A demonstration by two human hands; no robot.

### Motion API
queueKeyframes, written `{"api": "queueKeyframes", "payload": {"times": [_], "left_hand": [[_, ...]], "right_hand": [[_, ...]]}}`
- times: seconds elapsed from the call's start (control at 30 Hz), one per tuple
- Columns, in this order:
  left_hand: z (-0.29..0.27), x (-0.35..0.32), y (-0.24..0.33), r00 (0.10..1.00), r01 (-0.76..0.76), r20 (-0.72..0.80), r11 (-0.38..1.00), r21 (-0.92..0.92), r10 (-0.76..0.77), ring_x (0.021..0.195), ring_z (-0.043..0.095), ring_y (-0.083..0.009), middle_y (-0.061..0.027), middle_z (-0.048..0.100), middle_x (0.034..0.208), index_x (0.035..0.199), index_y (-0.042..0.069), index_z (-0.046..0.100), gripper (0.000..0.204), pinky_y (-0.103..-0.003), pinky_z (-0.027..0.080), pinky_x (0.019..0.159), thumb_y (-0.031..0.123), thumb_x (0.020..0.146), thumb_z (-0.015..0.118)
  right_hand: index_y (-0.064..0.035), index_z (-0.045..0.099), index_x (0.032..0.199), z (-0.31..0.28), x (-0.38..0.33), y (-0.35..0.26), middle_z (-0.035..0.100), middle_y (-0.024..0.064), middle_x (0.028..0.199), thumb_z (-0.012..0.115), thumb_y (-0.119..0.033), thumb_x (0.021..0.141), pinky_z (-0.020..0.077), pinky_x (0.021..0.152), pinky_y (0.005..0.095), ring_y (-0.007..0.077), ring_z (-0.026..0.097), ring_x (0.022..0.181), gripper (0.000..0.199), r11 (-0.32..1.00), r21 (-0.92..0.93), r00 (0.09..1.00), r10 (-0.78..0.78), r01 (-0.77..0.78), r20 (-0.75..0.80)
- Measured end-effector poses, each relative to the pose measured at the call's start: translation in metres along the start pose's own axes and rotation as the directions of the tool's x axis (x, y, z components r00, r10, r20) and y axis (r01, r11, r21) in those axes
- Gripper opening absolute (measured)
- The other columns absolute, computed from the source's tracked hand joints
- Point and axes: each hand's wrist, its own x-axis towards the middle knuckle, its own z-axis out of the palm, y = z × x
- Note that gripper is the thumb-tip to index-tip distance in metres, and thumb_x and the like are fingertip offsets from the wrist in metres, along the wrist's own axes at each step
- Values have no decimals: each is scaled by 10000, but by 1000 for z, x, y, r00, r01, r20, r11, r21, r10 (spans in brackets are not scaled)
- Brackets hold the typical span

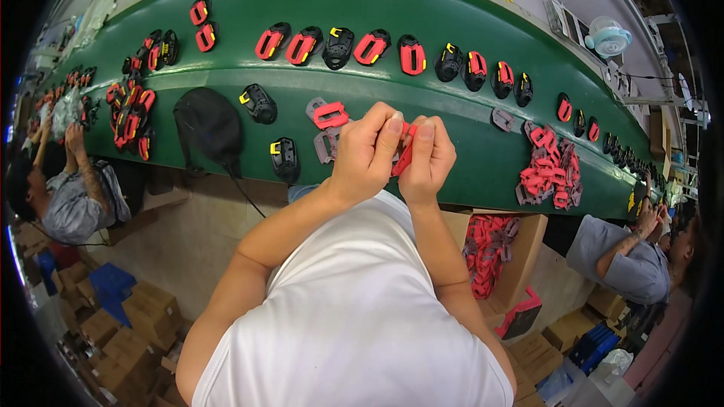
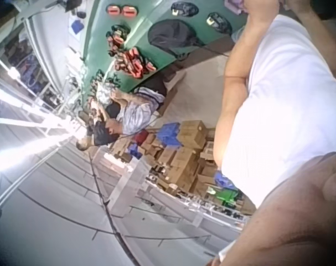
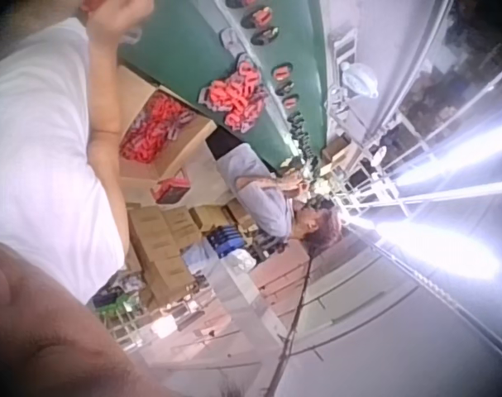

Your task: The person assembles small red and black electronic components by hand on a factory production line, fitting them into housing parts and red casings.

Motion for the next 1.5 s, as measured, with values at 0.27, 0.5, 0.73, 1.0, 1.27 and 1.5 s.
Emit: {"api": "queueKeyframes", "payload": {"times": [0.27,0.5,0.73,1.0,1.27,1.5], "left_hand": [[3,-6,3,991,-134,7,973,186,135,448,440,-119,-70,492,551,756,1,507,201,-268,346,427,116,920,484],[4,-12,-5,994,112,14,989,-99,-112,428,412,-93,-51,456,515,743,13,485,216,-258,331,419,118,930,463],[1,-15,-8,998,-29,-49,997,65,32,444,425,-111,-65,477,548,764,2,493,192,-265,341,427,103,925,463],[-3,-13,-17,999,23,-31,994,107,-20,435,412,-139,-79,474,542,761,-6,494,193,-278,334,427,105,917,477],[-9,-11,-22,998,60,-18,996,71,-59,470,447,-196,-111,477,560,747,-3,499,194,-302,359,456,103,908,480],[-16,5,-32,986,-155,-33,964,215,165,448,401,-92,-47,453,537,721,10,486,221,-262,325,426,103,921,472]], "right_hand": [[-21,369,664,-2,-10,4,364,21,556,401,-172,955,265,449,259,83,298,507,329,999,-14,999,-31,31,10],[-65,342,660,-2,-12,3,339,-29,578,378,-226,979,221,467,230,46,267,533,359,998,-54,1000,-22,23,20],[-29,358,652,3,-13,8,349,21,547,400,-174,958,262,446,262,84,297,496,341,999,-31,1000,-10,11,27],[-24,386,654,6,-16,8,393,21,529,401,-177,960,284,433,259,81,338,477,342,989,-145,1000,-2,6,23],[-30,390,648,9,-18,28,404,9,529,394,-207,969,276,432,251,69,331,483,367,1000,-27,1000,15,-15,-17],[-27,393,655,22,-9,36,378,0,546,395,-212,969,277,459,249,63,319,518,365,991,14,990,131,-130,-43]]}}
